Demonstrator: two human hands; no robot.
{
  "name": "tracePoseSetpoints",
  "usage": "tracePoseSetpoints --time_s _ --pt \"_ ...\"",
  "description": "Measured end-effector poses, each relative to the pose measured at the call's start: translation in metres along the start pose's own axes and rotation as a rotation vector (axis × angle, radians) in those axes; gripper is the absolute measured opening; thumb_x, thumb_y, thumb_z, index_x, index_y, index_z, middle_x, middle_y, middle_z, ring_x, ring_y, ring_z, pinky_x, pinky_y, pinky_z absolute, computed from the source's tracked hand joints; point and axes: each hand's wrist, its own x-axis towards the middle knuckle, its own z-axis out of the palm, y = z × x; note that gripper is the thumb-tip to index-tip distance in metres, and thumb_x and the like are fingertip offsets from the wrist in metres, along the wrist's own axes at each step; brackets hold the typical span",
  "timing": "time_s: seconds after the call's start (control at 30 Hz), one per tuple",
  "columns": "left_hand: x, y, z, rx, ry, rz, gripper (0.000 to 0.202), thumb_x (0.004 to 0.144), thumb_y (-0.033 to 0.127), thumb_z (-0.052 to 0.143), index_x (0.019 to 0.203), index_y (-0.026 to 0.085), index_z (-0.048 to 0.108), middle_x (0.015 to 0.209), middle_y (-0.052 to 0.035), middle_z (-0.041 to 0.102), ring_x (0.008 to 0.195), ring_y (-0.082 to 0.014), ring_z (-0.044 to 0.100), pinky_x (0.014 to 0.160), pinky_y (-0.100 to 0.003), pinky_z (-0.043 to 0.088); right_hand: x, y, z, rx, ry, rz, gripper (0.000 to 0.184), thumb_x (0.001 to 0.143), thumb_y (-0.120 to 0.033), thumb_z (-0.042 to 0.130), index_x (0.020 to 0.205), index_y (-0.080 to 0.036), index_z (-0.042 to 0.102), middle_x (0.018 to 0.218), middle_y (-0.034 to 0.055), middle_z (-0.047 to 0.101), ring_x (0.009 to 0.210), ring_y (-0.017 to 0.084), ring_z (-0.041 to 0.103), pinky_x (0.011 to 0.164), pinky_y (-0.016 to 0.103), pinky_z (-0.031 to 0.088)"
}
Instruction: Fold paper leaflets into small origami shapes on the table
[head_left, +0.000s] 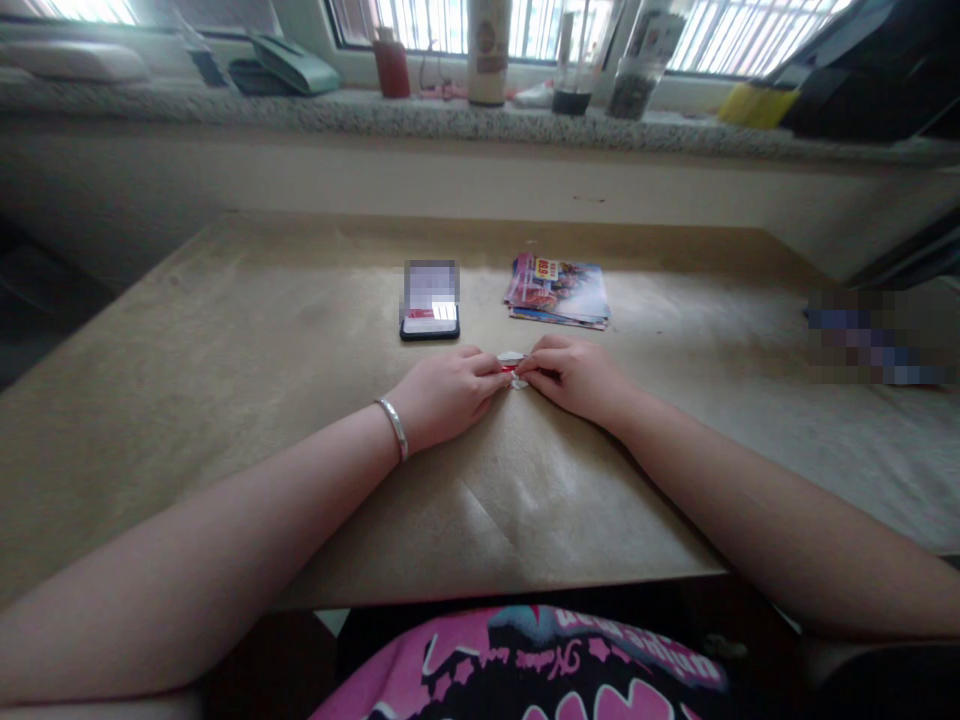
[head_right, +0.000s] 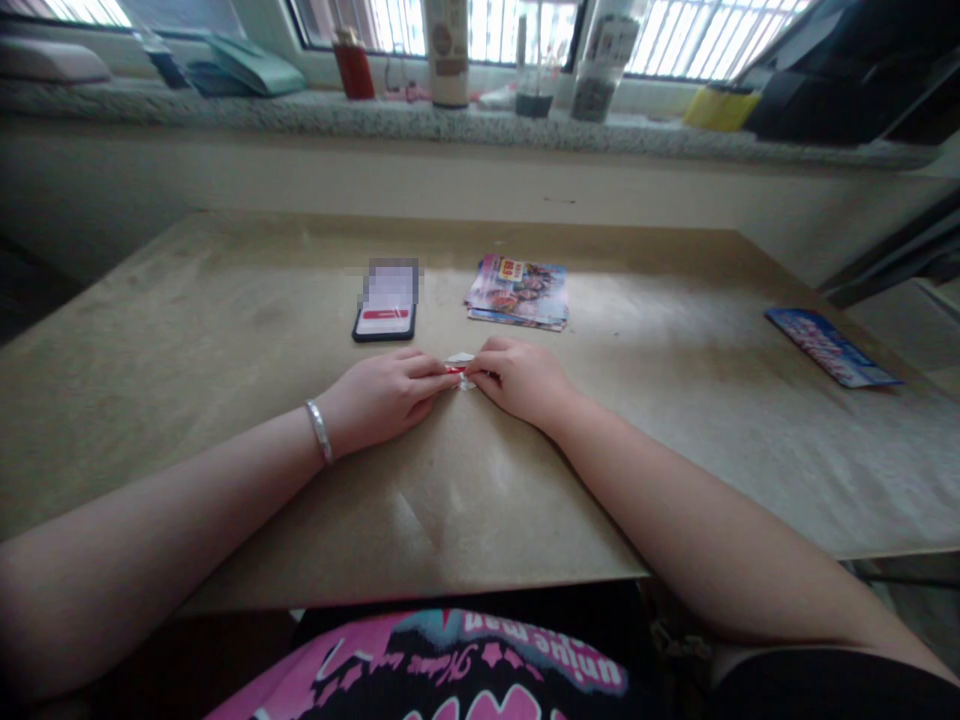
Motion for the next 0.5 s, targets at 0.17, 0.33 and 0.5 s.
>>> tracePoseSetpoints --time_s 0.17,0.33,0.5 --pt "0.0016 0.0028 -0.0045 0.057 -0.044 -0.003 0.028 0.09 0.018 0.048 0.111 0.016 0.066 0.099 -0.0075 0.066 0.089 -0.0187 0.059 0.078 -0.03 0.051 0.0015 -0.0049 -0.0005 -0.04 -0.001 0.028 0.021 0.087 -0.026 0.054 0.087 -0.019 0.074 0.088 0.0058 0.067 0.079 0.017 0.062 0.072 0.027 0.045" --pt "0.0035 0.0045 -0.0073 0.052 -0.079 -0.012 0.028 0.09 0.018 0.048 0.112 0.015 0.065 0.099 -0.0079 0.065 0.09 -0.0191 0.058 0.079 -0.031 0.051 0.0015 -0.0088 -0.0029 -0.115 -0.015 0.018 0.022 0.087 -0.028 0.053 0.085 -0.02 0.073 0.087 0.0053 0.067 0.078 0.018 0.062 0.068 0.027 0.043" --pt "0.0036 0.0049 -0.0061 0.031 -0.086 -0.038 0.029 0.09 0.017 0.048 0.113 0.016 0.065 0.1 -0.0082 0.065 0.092 -0.0191 0.058 0.08 -0.031 0.052 -0.0031 -0.0088 -0.0048 -0.181 -0.013 -0.031 0.023 0.089 -0.027 0.05 0.092 -0.022 0.072 0.092 0.0047 0.069 0.082 0.018 0.062 0.069 0.027 0.041"
